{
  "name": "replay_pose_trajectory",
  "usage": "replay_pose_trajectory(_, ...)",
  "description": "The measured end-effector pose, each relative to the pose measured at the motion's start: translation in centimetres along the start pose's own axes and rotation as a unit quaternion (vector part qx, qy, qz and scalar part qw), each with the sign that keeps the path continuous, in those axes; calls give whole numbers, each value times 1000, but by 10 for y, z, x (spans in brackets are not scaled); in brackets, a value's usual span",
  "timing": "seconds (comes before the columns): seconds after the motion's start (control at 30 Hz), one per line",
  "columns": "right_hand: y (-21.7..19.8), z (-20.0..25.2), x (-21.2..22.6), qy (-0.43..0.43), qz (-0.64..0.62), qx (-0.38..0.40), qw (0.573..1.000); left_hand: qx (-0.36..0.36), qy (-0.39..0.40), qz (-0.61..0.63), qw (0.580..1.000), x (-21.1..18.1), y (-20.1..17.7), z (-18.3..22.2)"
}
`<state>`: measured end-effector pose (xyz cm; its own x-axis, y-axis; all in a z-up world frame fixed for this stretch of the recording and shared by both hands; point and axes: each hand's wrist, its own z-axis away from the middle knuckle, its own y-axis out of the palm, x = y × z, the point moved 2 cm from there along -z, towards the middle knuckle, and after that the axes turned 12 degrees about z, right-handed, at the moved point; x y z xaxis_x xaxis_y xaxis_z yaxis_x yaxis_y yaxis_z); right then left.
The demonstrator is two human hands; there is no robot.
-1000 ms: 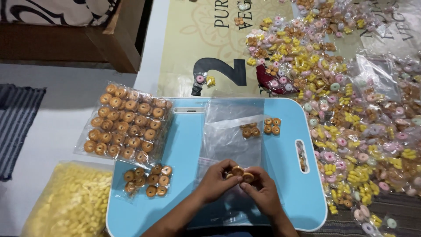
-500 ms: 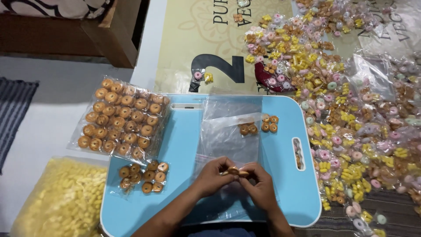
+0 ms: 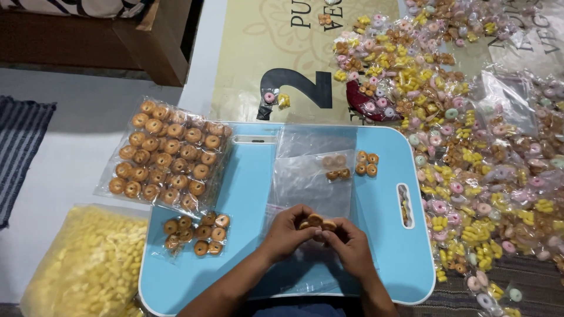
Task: Packaging small donut-shaped items into clear plastic bags and arranging them in a grid.
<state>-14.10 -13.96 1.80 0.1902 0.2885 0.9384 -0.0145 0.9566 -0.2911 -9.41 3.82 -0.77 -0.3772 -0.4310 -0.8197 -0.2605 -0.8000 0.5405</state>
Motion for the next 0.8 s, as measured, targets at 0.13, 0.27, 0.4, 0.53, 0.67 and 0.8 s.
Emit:
replay_pose_trajectory(0.13,-5,-1,-3,-18,-9,9,1000,13,24,6,1000,-5,4,-5)
replay_pose_trajectory(0.27,-5,1,-11,-38,-24,22,999,1,21,37,999,-6,8,-2)
replay_pose_trajectory(0.4,-10,0,-17,-39,-21,-43,998,16,123,-93,988,-24,15,8)
replay_pose_trajectory(0.53,-31,-4,-28,-45,-57,-156,985,90,199,-399,891,-46,24,32)
replay_pose_trajectory(0.67,-51,-6,-44,-22,-145,-172,974,208,241,-595,738,-3,11,58)
replay_pose_trajectory(0.8,-38,-1,-33,-2,-201,-142,969,196,218,-613,734,-7,11,62)
